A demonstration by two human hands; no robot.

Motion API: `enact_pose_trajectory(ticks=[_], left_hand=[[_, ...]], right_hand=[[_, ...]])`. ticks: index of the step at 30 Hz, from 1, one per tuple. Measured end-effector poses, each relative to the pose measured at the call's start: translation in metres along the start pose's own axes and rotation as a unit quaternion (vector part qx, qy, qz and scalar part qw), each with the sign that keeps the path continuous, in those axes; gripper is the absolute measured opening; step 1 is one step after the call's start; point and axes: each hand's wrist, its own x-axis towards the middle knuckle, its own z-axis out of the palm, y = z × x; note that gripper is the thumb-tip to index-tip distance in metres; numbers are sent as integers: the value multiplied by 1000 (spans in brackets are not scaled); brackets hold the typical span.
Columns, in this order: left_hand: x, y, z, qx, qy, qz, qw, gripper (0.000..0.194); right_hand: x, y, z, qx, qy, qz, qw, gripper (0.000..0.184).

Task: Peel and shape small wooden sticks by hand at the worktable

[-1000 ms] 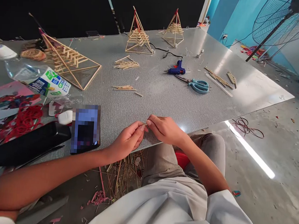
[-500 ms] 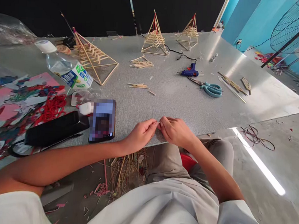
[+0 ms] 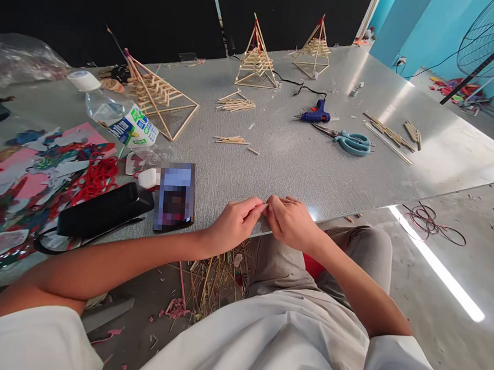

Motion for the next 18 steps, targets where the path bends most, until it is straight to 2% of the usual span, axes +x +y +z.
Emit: enact_pose_trajectory(ticks=[6,13,18], left_hand=[[-6,-4,-1,117,-8,77,990,35],[-8,1,-5,115,-9,126,985,30],[-10,0,-3,179,-16,152,972,35]], right_hand=[[-11,-11,1,103,9,56,993,27],[-15,-16,-11,283,1,82,956,47],[-14,-11,-22,252,-49,54,965,48]])
